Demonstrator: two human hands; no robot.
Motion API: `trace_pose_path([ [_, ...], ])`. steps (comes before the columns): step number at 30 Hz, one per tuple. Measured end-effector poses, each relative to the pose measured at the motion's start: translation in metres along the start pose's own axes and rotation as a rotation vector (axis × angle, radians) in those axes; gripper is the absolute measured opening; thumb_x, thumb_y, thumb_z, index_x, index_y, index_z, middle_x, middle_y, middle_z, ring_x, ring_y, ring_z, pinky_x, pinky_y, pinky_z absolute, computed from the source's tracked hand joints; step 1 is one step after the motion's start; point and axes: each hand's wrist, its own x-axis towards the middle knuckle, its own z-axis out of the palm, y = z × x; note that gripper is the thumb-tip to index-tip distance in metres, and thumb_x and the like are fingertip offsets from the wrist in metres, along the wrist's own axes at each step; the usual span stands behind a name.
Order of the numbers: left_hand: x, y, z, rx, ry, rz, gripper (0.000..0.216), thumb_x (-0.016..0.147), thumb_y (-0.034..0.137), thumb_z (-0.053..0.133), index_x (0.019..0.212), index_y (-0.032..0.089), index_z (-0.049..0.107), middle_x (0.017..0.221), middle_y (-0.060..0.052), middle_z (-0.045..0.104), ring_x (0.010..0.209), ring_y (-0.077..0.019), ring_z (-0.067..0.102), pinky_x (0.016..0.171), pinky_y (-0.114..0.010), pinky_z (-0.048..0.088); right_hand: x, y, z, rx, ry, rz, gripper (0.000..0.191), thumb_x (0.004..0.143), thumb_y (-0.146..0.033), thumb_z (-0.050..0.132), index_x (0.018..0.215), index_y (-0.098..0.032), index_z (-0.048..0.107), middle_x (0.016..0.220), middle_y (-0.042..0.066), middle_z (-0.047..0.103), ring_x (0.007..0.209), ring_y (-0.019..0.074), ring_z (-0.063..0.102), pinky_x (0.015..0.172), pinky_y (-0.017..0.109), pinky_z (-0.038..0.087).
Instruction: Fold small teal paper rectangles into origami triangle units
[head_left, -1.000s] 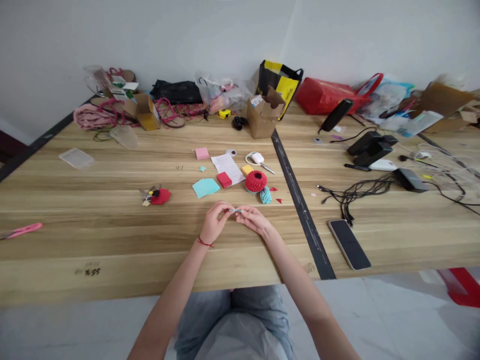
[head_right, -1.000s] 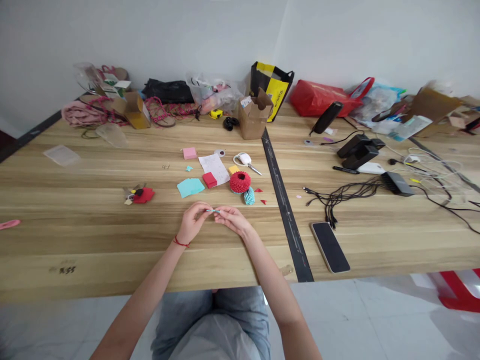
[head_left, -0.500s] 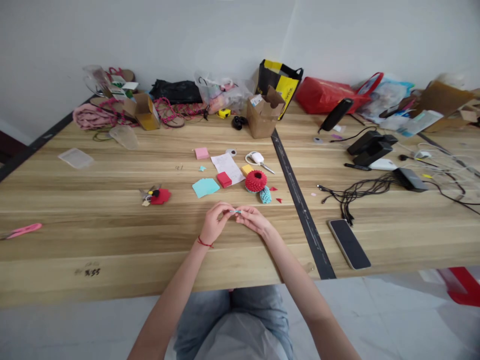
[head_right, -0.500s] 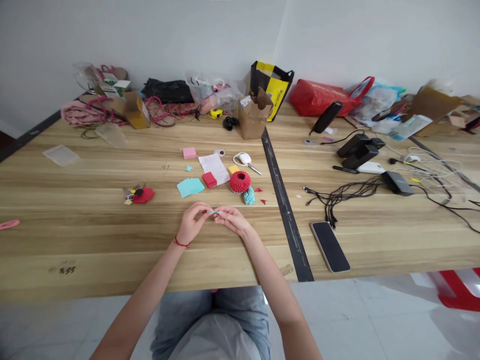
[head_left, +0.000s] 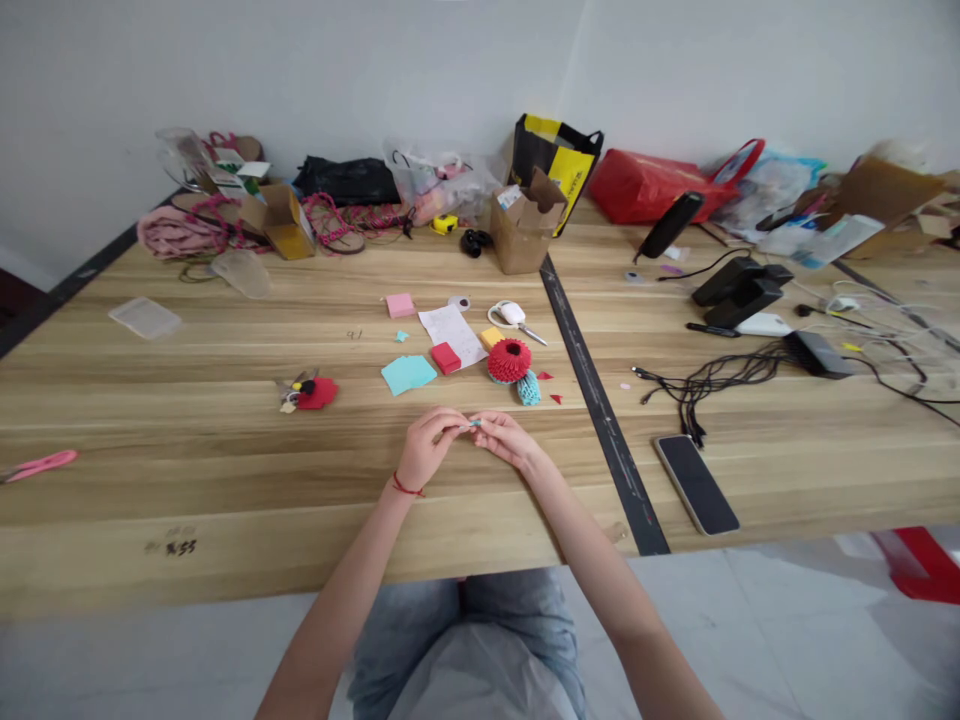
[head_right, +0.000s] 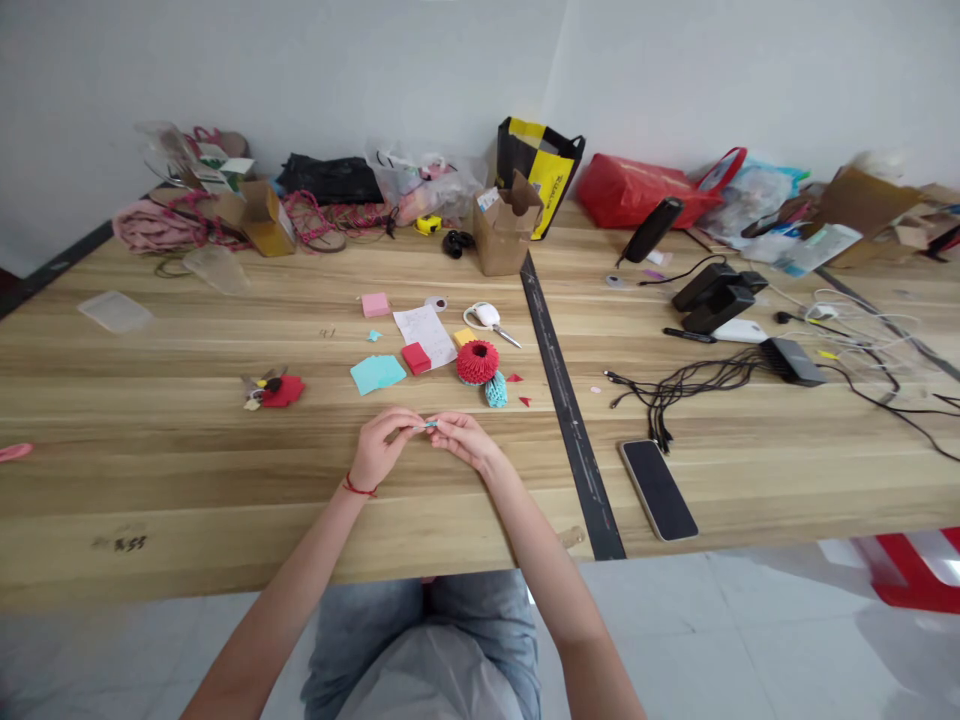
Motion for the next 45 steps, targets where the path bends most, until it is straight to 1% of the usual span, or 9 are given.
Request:
trace_pose_path([
  [5,-0.0005,0.0008,-0.0016,0.014,-0.004,0.038,0.013,0.086,0.018,0.054,0.084,0.019,0.066,0.086,-0.005,0.068,0.085,-0.0154,0.062,0.078,-0.031,0.049,-0.0012,-0.0024,0.0014,-0.004,0.002,0.012,0.024,0.061,-0.028,0.08,0.078,-0.014,0.07,0.068,0.0,0.068,0.056,0.0061,0.06,0.06,0.016,0.052],
  [11,0.0019,0.0004,-0.002,-0.009,-0.027,-0.029,0.013,0.086,0.021,0.054,0.083,0.019,0.066,0.083,-0.006,0.066,0.082,-0.0154,0.061,0.076,-0.03,0.049,-0.0015,-0.0032,0.0019,-0.03,0.014,0.019,0.026,0.059,-0.027,0.081,0.078,-0.013,0.07,0.064,0.0,0.067,0.054,0.0056,0.059,0.059,0.016,0.051],
  [18,0.0016,0.0014,-0.0019,-0.041,0.011,-0.027,0.012,0.084,0.022,0.057,0.079,0.02,0.068,0.081,-0.005,0.068,0.079,-0.0159,0.063,0.074,-0.031,0.05,-0.0021,-0.0036,0.0019,-0.041,0.019,0.007,0.027,0.057,-0.027,0.082,0.077,-0.014,0.071,0.07,0.001,0.07,0.056,0.0059,0.06,0.059,0.016,0.051],
  [23,0.0021,0.0007,-0.0019,-0.049,0.017,-0.048,0.011,0.083,0.022,0.059,0.077,0.019,0.067,0.08,-0.005,0.068,0.078,-0.0158,0.063,0.073,-0.03,0.049,-0.0021,-0.0038,0.0021,-0.05,0.021,0.005,0.024,0.058,-0.028,0.081,0.076,-0.015,0.071,0.07,0.001,0.07,0.055,0.0062,0.06,0.059,0.017,0.051],
  [28,0.0012,0.0007,0.002,-0.016,0.002,-0.118,0.012,0.086,0.023,0.053,0.081,0.018,0.064,0.083,-0.005,0.064,0.081,-0.0159,0.06,0.073,-0.029,0.048,-0.0021,-0.0046,0.004,-0.067,0.03,0.009,0.025,0.058,-0.026,0.081,0.077,-0.014,0.072,0.068,0.001,0.069,0.055,0.0055,0.059,0.058,0.016,0.05],
  [31,0.0,0.0009,0.0058,0.001,-0.005,-0.133,0.013,0.088,0.023,0.05,0.085,0.018,0.061,0.085,-0.005,0.061,0.081,-0.0154,0.058,0.073,-0.028,0.048,-0.0033,-0.0061,0.0059,-0.077,0.026,-0.001,0.024,0.058,-0.027,0.081,0.076,-0.014,0.072,0.068,0.001,0.068,0.056,0.0061,0.059,0.059,0.017,0.05],
  [34,-0.0011,0.0012,0.0073,0.015,0.006,-0.118,0.012,0.088,0.023,0.05,0.085,0.018,0.06,0.084,-0.005,0.061,0.082,-0.0151,0.058,0.074,-0.028,0.048,-0.0041,-0.0066,0.0069,-0.083,0.021,-0.002,0.023,0.059,-0.027,0.081,0.076,-0.014,0.071,0.066,0.001,0.067,0.056,0.0065,0.059,0.061,0.018,0.051],
  [40,-0.0025,0.0007,0.0028,0.021,0.023,-0.01,0.013,0.086,0.021,0.053,0.082,0.019,0.065,0.084,-0.004,0.064,0.082,-0.0148,0.06,0.076,-0.03,0.048,-0.0024,-0.0038,0.0039,-0.061,0.011,0.003,0.024,0.059,-0.028,0.081,0.076,-0.015,0.071,0.066,0.0,0.067,0.055,0.0062,0.059,0.059,0.017,0.05],
  [45,-0.0013,-0.0021,0.0009,0.02,0.054,-0.017,0.013,0.083,0.023,0.058,0.077,0.021,0.069,0.079,-0.004,0.063,0.075,-0.0138,0.059,0.071,-0.028,0.048,-0.0032,-0.0052,0.0036,-0.095,0.02,0.021,0.024,0.06,-0.028,0.08,0.078,-0.015,0.072,0.067,0.001,0.068,0.054,0.0059,0.059,0.057,0.016,0.049],
])
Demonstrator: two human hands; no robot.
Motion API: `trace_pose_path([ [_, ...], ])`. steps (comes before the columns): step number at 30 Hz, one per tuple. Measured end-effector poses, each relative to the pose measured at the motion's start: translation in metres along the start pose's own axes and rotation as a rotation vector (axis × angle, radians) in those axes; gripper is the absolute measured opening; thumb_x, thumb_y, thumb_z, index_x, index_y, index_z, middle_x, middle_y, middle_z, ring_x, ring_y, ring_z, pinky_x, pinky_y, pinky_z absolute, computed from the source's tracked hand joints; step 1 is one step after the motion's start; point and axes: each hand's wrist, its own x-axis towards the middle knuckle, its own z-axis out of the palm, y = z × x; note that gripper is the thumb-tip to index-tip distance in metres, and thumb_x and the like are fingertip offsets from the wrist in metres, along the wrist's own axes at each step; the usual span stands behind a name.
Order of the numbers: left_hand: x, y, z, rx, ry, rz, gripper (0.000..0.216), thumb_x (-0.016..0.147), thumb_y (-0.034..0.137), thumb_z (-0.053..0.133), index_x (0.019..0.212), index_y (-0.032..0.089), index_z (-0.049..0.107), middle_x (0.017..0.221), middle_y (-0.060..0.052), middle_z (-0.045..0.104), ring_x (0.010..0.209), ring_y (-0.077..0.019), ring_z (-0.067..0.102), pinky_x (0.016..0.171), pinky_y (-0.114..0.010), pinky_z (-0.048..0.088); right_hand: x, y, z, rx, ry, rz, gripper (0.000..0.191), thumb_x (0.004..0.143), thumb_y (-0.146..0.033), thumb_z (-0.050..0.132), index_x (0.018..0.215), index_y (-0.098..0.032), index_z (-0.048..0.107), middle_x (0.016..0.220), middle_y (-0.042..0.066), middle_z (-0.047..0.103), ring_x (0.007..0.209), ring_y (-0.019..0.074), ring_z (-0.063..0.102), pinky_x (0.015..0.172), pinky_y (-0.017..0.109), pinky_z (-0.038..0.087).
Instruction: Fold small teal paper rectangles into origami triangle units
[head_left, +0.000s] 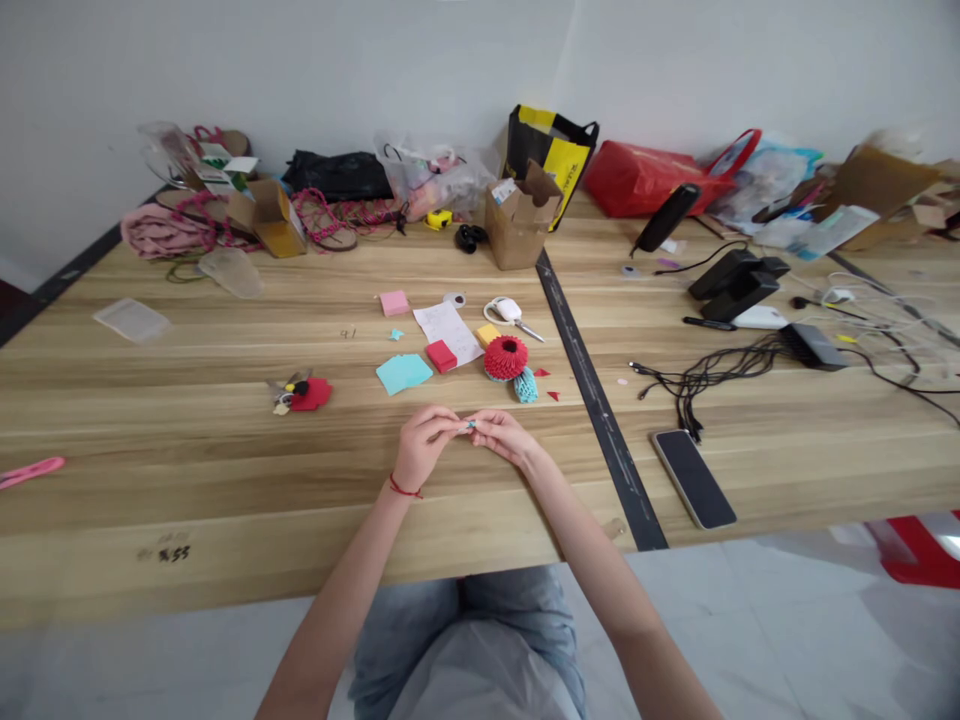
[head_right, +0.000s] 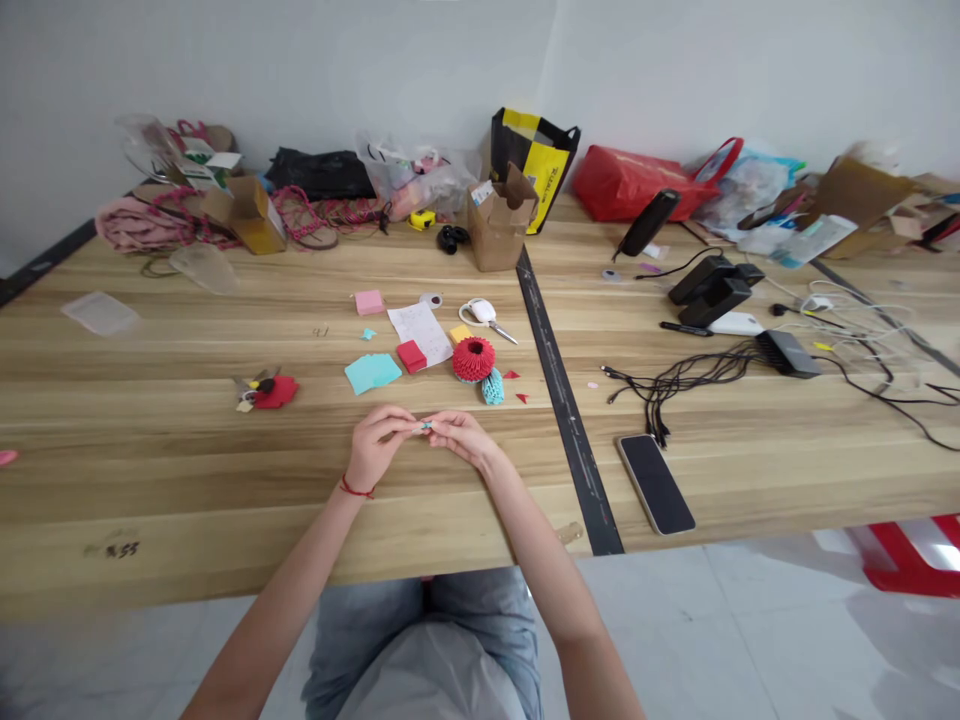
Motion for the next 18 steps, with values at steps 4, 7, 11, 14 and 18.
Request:
trace_pose_path([
  [4,0.002,0.0,-0.001,-0.006,-0.017,-0.006,0.013,0.082,0.023,0.06,0.075,0.021,0.071,0.075,-0.003,0.063,0.072,-0.0139,0.058,0.068,-0.028,0.047,-0.001,0.0,0.001,-0.051,-0.003,-0.029,0.023,0.061,-0.028,0.08,0.077,-0.014,0.072,0.066,0.001,0.068,0.053,0.006,0.058,0.055,0.017,0.047],
  [7,0.003,0.001,0.0,-0.009,-0.012,-0.021,0.014,0.082,0.023,0.06,0.074,0.021,0.071,0.074,-0.003,0.063,0.071,-0.0138,0.058,0.067,-0.028,0.046,0.0,0.002,0.001,-0.069,0.01,-0.05,0.023,0.062,-0.029,0.079,0.077,-0.014,0.072,0.066,0.001,0.068,0.053,0.0063,0.057,0.055,0.018,0.046],
  [11,0.001,0.0,0.005,-0.024,0.02,-0.111,0.011,0.082,0.024,0.06,0.078,0.019,0.07,0.078,-0.004,0.066,0.073,-0.0138,0.06,0.067,-0.026,0.047,0.003,0.006,0.001,-0.075,0.072,-0.134,0.022,0.059,-0.03,0.08,0.075,-0.015,0.072,0.067,0.001,0.069,0.054,0.0072,0.058,0.056,0.019,0.046],
  [14,-0.001,-0.002,0.009,-0.014,0.092,-0.21,0.012,0.079,0.027,0.063,0.085,0.018,0.069,0.084,-0.005,0.069,0.072,-0.0136,0.061,0.065,-0.025,0.048,0.005,0.007,0.004,-0.104,0.169,-0.244,0.025,0.055,-0.03,0.082,0.074,-0.018,0.072,0.071,0.002,0.071,0.056,0.0088,0.059,0.057,0.021,0.048],
  [18,-0.002,-0.003,0.009,0.01,0.099,-0.254,0.017,0.081,0.03,0.06,0.09,0.018,0.069,0.089,-0.006,0.071,0.078,-0.0154,0.064,0.068,-0.026,0.05,0.005,0.006,0.009,-0.166,0.271,-0.335,0.025,0.053,-0.029,0.082,0.072,-0.019,0.071,0.075,0.002,0.072,0.06,0.0127,0.063,0.061,0.025,0.052],
])
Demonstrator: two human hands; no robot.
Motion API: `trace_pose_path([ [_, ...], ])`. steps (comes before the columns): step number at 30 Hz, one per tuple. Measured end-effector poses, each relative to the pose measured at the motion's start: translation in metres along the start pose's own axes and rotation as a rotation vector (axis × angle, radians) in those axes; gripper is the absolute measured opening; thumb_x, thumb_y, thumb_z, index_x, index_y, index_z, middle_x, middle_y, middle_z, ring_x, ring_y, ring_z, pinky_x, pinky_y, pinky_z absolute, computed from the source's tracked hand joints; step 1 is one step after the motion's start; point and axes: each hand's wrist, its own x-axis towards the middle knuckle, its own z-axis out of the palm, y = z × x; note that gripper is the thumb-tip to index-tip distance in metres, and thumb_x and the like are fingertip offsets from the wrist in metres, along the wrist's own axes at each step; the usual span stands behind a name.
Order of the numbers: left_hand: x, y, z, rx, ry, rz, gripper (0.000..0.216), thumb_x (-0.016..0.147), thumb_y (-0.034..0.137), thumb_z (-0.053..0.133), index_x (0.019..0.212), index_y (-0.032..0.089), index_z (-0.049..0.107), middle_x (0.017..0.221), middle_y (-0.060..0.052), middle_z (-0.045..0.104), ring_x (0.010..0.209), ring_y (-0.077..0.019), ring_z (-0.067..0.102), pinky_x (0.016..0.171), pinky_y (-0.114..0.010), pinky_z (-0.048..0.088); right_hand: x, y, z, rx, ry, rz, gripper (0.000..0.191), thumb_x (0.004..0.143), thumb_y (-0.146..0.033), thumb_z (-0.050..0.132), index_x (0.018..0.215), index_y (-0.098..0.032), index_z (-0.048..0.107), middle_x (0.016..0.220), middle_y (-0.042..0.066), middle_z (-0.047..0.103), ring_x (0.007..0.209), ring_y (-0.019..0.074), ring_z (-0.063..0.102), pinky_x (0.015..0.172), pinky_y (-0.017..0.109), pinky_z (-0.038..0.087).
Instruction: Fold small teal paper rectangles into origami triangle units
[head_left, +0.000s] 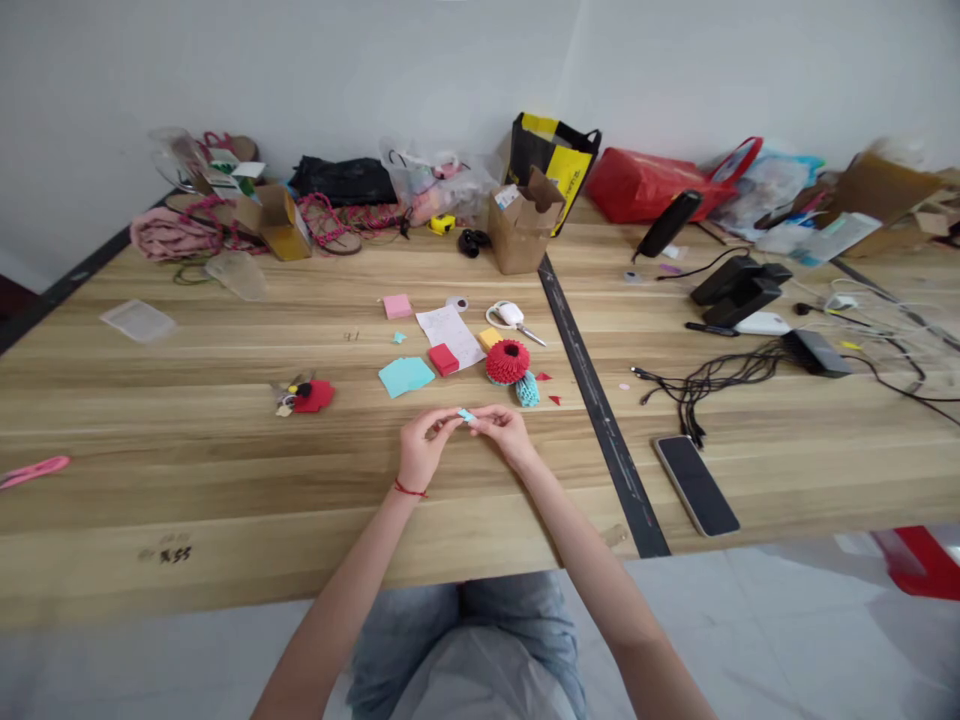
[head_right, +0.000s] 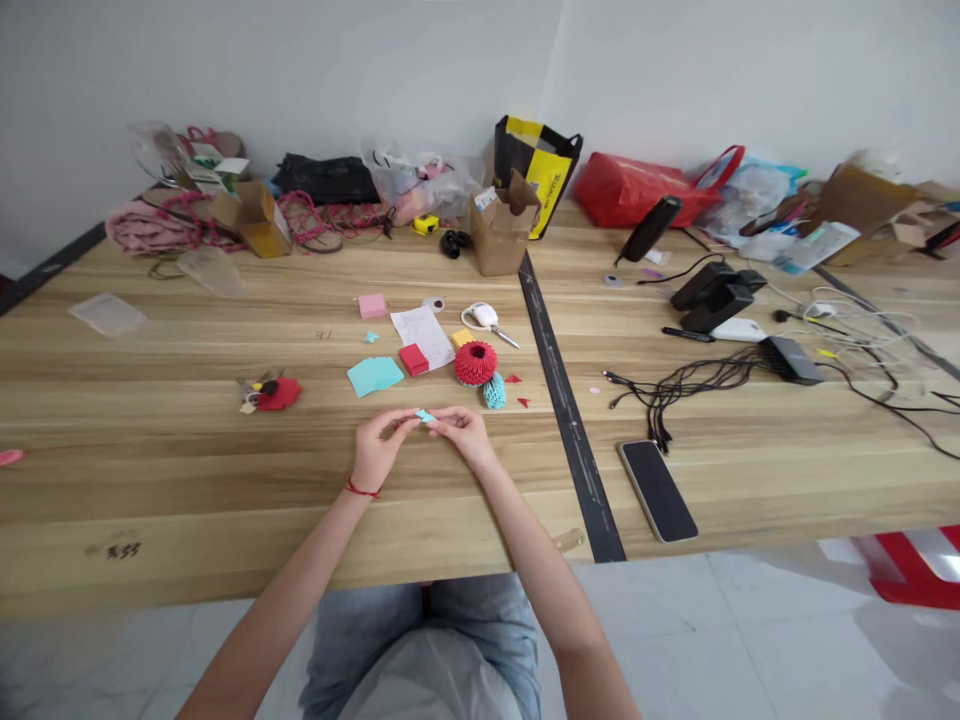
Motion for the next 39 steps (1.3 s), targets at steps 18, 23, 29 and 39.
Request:
trace_pose_path([
  [18,-0.004,-0.002,0.001,0.01,-0.017,0.006,0.018,0.08,0.027,0.062,0.09,0.017,0.072,0.088,-0.007,0.073,0.073,-0.0167,0.067,0.068,-0.027,0.053,0.0,0.007,-0.001,-0.203,0.14,-0.178,0.025,0.058,-0.035,0.078,0.074,-0.018,0.07,0.078,0.005,0.073,0.06,0.0173,0.065,0.062,0.032,0.054],
  [23,-0.006,0.0,0.003,0.01,-0.036,0.007,0.019,0.081,0.026,0.06,0.094,0.017,0.071,0.091,-0.008,0.073,0.075,-0.0175,0.068,0.071,-0.028,0.054,0.001,0.007,-0.002,-0.211,0.142,-0.176,0.025,0.058,-0.035,0.078,0.075,-0.018,0.07,0.08,0.005,0.073,0.061,0.0177,0.065,0.062,0.032,0.055],
  [29,-0.005,-0.004,0.006,-0.153,-0.035,-0.166,0.022,0.08,0.031,0.061,0.092,0.015,0.07,0.09,-0.008,0.072,0.076,-0.0174,0.068,0.07,-0.028,0.054,0.0,0.006,0.001,-0.179,0.083,-0.201,0.021,0.059,-0.033,0.078,0.071,-0.019,0.069,0.077,0.003,0.073,0.061,0.0176,0.066,0.062,0.032,0.056],
  [39,0.004,-0.008,0.003,-0.335,-0.057,-0.42,0.025,0.069,0.036,0.07,0.079,0.014,0.072,0.07,-0.004,0.069,0.059,-0.0108,0.056,0.056,-0.022,0.046,-0.003,0.003,-0.001,-0.357,0.083,-0.304,0.017,0.064,-0.032,0.075,0.076,-0.02,0.071,0.081,0.005,0.071,0.063,0.0176,0.066,0.064,0.032,0.055],
])
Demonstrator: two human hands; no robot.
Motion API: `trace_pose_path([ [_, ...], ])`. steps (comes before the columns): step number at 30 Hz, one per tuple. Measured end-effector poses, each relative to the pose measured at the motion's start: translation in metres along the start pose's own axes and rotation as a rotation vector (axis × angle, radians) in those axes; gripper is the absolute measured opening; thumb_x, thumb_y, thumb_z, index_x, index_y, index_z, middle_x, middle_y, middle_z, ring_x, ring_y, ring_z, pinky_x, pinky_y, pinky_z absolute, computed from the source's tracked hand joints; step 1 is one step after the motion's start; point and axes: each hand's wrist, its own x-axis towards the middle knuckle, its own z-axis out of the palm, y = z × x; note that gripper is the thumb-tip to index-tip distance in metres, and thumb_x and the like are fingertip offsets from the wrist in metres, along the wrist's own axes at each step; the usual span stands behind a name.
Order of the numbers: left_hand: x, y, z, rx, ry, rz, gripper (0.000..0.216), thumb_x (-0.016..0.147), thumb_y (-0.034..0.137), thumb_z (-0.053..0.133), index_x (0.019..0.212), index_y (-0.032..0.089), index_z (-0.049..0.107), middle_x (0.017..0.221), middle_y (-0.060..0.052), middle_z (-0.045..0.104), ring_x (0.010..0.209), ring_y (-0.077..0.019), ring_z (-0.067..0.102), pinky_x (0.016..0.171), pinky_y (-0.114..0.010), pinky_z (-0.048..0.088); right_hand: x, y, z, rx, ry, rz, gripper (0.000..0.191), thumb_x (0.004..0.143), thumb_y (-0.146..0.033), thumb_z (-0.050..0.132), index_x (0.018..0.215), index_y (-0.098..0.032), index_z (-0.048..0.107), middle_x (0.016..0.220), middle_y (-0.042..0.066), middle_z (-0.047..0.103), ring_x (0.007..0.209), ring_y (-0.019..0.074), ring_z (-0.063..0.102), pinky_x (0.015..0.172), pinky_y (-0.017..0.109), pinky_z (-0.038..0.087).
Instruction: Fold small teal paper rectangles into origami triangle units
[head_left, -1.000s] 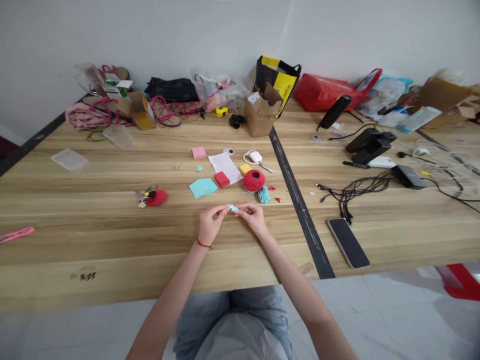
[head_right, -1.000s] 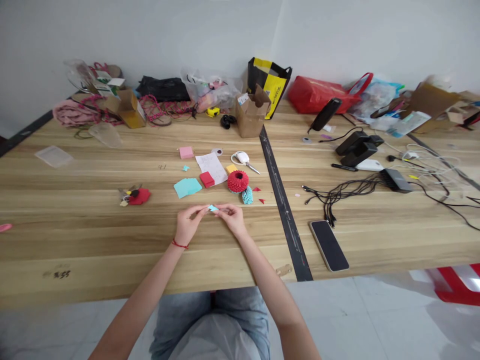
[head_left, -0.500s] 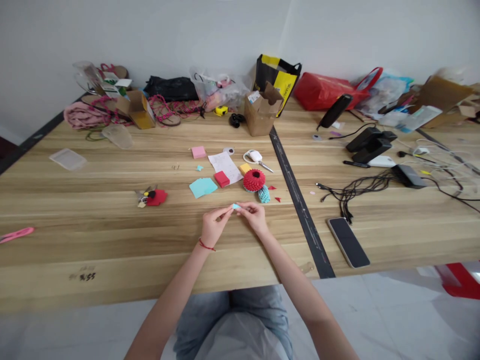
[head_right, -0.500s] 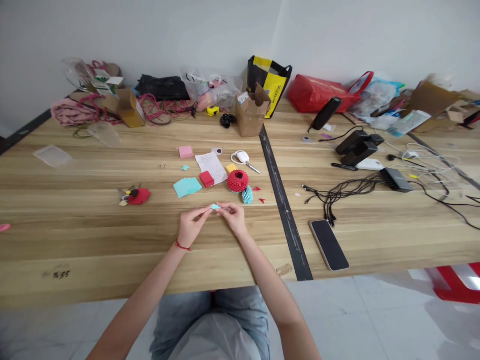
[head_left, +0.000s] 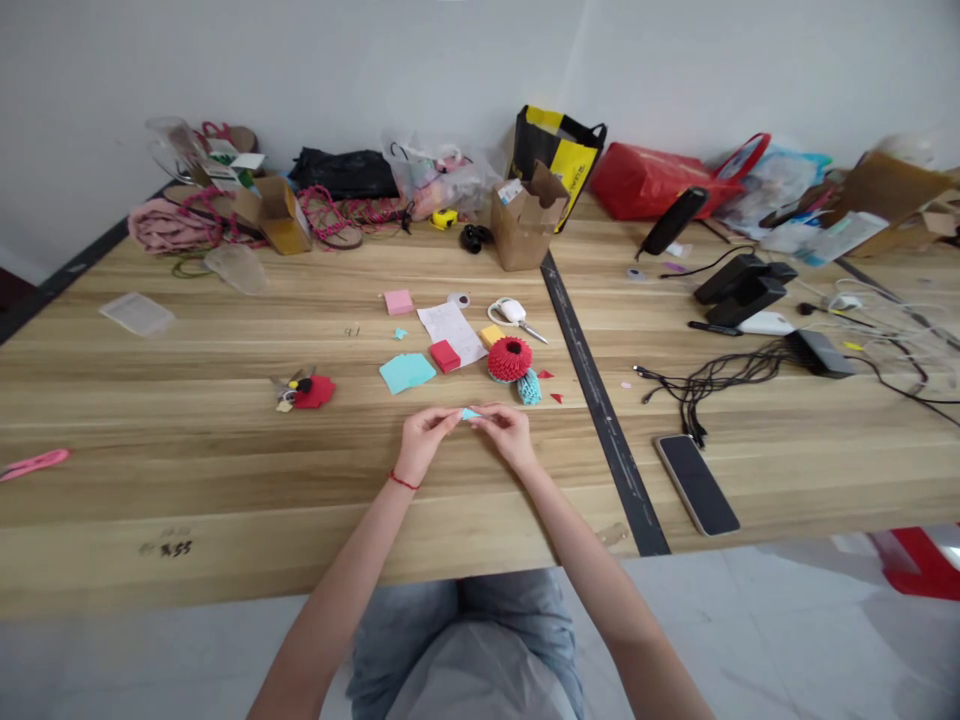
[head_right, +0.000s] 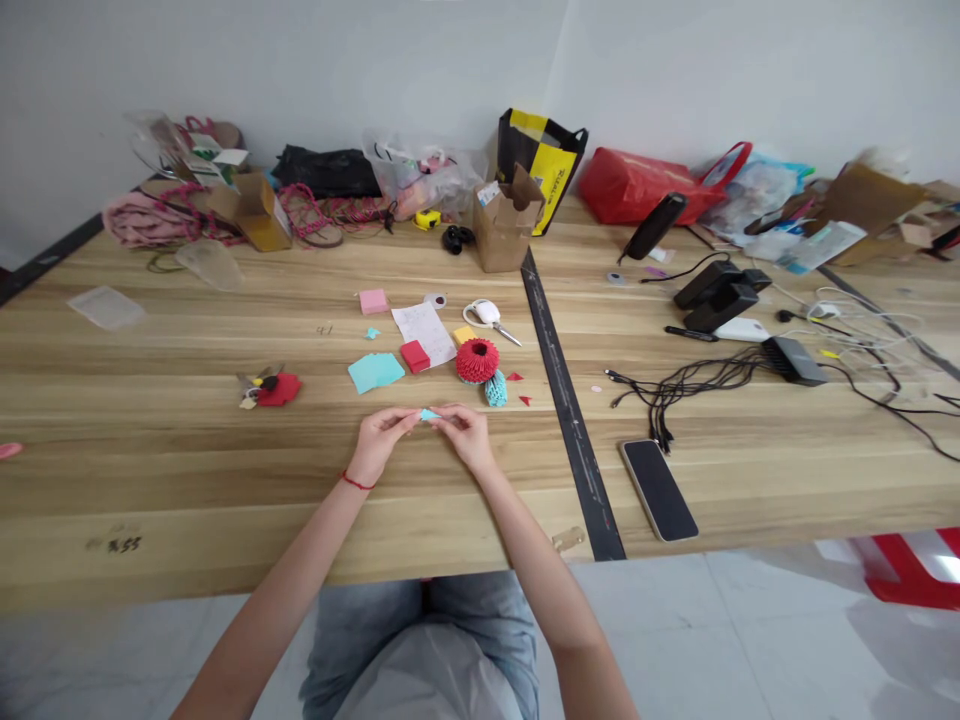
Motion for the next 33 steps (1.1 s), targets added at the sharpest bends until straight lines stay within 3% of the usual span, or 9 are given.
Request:
trace_pose_path([
  [9,-0.001,-0.006,0.003,0.002,-0.008,0.043,0.025,0.069,0.037,0.07,0.077,0.014,0.07,0.068,-0.004,0.069,0.057,-0.0111,0.057,0.054,-0.023,0.047,0.001,0.002,-0.002,-0.05,0.028,-0.004,0.015,0.066,-0.033,0.074,0.075,-0.021,0.071,0.083,0.006,0.071,0.078,0.0211,0.066,0.074,0.035,0.053],
  [12,-0.003,-0.003,0.001,0.144,0.014,0.198,0.023,0.075,0.037,0.065,0.079,0.015,0.07,0.074,-0.006,0.07,0.065,-0.0143,0.062,0.061,-0.026,0.05,0.002,-0.001,-0.003,0.003,-0.013,0.044,0.019,0.064,-0.035,0.075,0.074,-0.021,0.069,0.084,0.006,0.071,0.08,0.0213,0.066,0.076,0.035,0.054],
  [16,-0.007,0.005,-0.003,0.404,0.064,0.535,0.014,0.082,0.029,0.06,0.084,0.021,0.071,0.082,-0.005,0.072,0.077,-0.0165,0.063,0.077,-0.032,0.049,0.003,-0.003,-0.004,0.169,-0.086,0.185,0.026,0.064,-0.039,0.075,0.079,-0.019,0.068,0.076,0.003,0.071,0.066,0.0173,0.066,0.068,0.032,0.054],
  [20,-0.007,0.007,-0.007,0.539,0.058,0.721,0.017,0.082,0.02,0.06,0.096,0.024,0.069,0.087,-0.003,0.073,0.077,-0.0161,0.062,0.077,-0.032,0.047,0.005,-0.001,-0.007,0.335,-0.149,0.317,0.023,0.062,-0.036,0.077,0.073,-0.018,0.068,0.069,0.0,0.07,0.061,0.0131,0.065,0.066,0.028,0.054],
  [26,-0.003,0.009,-0.012,0.514,-0.046,0.738,0.015,0.085,0.019,0.056,0.083,0.023,0.071,0.083,-0.003,0.072,0.081,-0.0154,0.06,0.078,-0.032,0.046,0.006,-0.004,-0.011,0.433,-0.181,0.423,0.025,0.056,-0.032,0.081,0.072,-0.018,0.069,0.071,0.0,0.07,0.058,0.0102,0.063,0.062,0.024,0.053],
  [33,-0.002,0.01,-0.013,0.497,-0.111,0.664,0.016,0.086,0.021,0.054,0.085,0.023,0.07,0.085,-0.004,0.07,0.082,-0.0165,0.059,0.079,-0.033,0.046,0.007,-0.007,-0.015,0.378,-0.301,0.49,0.027,0.056,-0.031,0.081,0.077,-0.016,0.072,0.07,0.002,0.071,0.063,0.0119,0.064,0.064,0.024,0.053],
])
